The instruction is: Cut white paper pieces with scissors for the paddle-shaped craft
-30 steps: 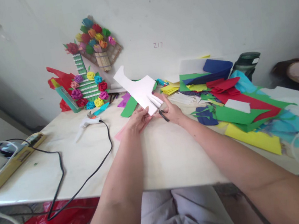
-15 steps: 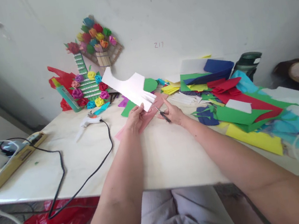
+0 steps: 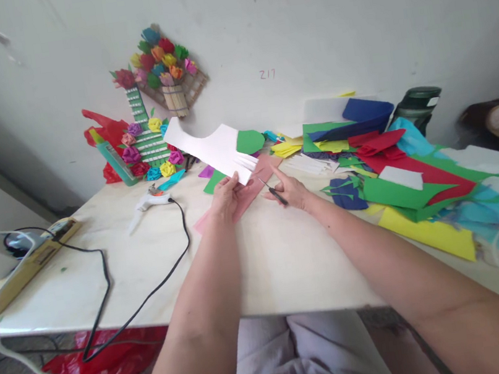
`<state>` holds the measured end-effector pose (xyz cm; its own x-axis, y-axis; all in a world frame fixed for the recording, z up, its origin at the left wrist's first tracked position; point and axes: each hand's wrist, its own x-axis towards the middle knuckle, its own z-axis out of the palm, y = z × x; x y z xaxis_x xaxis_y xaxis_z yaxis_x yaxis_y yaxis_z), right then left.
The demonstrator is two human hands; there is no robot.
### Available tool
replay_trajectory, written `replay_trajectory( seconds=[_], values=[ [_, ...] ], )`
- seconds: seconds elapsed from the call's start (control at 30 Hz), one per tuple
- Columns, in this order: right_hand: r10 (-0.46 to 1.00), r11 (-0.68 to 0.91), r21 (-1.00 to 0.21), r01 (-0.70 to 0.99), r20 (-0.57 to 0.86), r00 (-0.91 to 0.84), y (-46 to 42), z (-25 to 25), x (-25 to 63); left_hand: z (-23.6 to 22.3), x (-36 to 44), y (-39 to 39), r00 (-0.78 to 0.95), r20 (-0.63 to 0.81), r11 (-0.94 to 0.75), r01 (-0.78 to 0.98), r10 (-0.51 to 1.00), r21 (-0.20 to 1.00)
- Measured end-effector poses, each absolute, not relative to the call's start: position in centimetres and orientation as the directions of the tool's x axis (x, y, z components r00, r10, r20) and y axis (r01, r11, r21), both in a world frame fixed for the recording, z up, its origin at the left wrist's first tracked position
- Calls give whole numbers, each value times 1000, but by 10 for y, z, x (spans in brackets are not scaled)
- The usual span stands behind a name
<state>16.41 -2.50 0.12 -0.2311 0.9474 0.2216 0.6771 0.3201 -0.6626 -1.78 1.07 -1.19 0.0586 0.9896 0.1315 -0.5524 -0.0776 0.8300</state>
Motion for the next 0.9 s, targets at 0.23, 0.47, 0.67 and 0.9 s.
replay_trajectory(
  seconds=[0.23, 0.47, 0.67, 0.9],
  values=[
    [927, 375, -639, 671, 245, -284, -20, -2, 166, -13, -13, 8, 91, 173, -93, -562, 981, 822],
    [921, 389, -583, 713, 264, -286, -20, -1, 163, -15, -12, 10, 111, 193, -98, -561, 975, 822],
    [922, 384, -560, 734, 274, -273, -19, -2, 163, -14, -11, 9, 118, 183, -90, -547, 976, 832],
    [925, 380, -598, 706, 252, -284, -19, -2, 164, -10, -10, 7, 113, 145, -59, -555, 983, 830]
  ],
)
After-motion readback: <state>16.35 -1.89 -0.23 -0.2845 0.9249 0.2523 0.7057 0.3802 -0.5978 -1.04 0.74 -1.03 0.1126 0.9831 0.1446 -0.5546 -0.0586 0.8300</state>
